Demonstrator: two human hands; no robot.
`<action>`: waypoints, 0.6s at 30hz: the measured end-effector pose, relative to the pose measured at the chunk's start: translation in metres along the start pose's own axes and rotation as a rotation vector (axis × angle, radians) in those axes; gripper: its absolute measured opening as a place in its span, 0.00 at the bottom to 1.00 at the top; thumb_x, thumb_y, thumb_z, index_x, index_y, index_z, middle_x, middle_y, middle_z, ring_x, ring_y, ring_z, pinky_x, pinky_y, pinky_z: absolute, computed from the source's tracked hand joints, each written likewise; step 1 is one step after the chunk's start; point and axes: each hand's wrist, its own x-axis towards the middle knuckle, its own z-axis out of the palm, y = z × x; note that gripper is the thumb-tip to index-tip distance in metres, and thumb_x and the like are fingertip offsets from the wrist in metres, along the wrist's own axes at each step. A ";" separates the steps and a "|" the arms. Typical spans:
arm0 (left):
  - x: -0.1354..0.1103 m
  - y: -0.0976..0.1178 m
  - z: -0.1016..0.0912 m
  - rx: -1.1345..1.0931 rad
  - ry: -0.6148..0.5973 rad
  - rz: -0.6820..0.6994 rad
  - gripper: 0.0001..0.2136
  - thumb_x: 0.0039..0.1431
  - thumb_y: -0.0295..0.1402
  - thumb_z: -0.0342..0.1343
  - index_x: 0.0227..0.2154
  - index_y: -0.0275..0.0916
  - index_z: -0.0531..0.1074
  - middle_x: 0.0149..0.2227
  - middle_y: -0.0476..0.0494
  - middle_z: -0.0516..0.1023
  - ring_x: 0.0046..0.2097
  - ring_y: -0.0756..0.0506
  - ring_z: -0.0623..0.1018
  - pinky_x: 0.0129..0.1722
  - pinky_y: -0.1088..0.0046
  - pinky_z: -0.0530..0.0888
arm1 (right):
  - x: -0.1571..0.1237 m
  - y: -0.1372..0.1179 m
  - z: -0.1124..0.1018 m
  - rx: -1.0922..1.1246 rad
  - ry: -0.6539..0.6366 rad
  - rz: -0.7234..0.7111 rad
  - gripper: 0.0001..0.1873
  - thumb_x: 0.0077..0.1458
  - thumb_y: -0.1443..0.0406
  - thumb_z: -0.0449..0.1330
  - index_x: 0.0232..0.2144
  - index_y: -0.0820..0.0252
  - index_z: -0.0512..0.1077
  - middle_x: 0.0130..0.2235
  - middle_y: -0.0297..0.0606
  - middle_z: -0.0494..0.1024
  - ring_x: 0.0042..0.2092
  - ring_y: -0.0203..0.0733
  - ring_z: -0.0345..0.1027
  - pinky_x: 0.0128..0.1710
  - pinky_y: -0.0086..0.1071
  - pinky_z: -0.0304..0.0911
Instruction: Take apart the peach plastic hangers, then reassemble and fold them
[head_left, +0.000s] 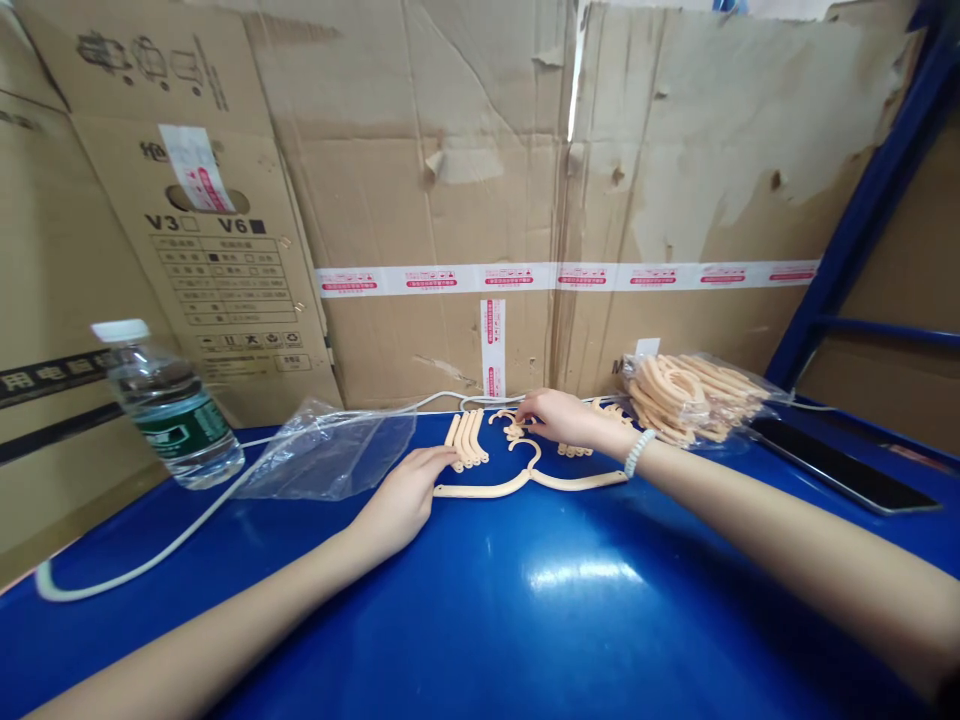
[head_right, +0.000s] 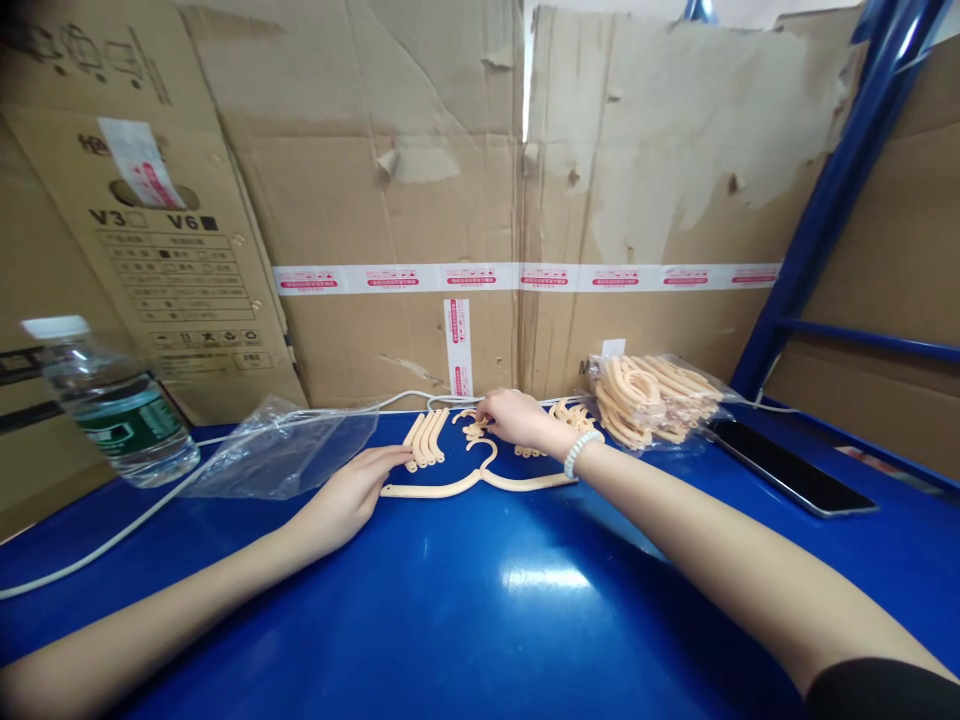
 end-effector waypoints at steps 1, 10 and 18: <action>0.000 0.000 0.000 -0.001 0.002 0.001 0.25 0.56 0.14 0.42 0.50 0.38 0.74 0.52 0.39 0.78 0.55 0.41 0.75 0.56 0.57 0.73 | 0.002 0.000 0.003 0.004 -0.001 0.004 0.07 0.62 0.65 0.60 0.41 0.62 0.74 0.44 0.39 0.78 0.45 0.43 0.73 0.46 0.42 0.69; -0.001 0.006 -0.002 0.015 0.024 -0.013 0.19 0.60 0.16 0.43 0.45 0.38 0.74 0.47 0.38 0.75 0.49 0.40 0.75 0.51 0.57 0.73 | -0.002 0.002 0.005 0.132 0.258 0.059 0.04 0.57 0.68 0.61 0.29 0.62 0.73 0.31 0.36 0.75 0.35 0.39 0.69 0.37 0.33 0.63; -0.001 0.005 -0.003 0.037 0.047 -0.046 0.10 0.64 0.24 0.46 0.37 0.39 0.73 0.42 0.41 0.74 0.44 0.41 0.73 0.47 0.59 0.72 | -0.064 -0.026 -0.020 0.532 0.582 0.218 0.18 0.63 0.53 0.51 0.34 0.62 0.70 0.23 0.32 0.70 0.24 0.35 0.63 0.22 0.28 0.56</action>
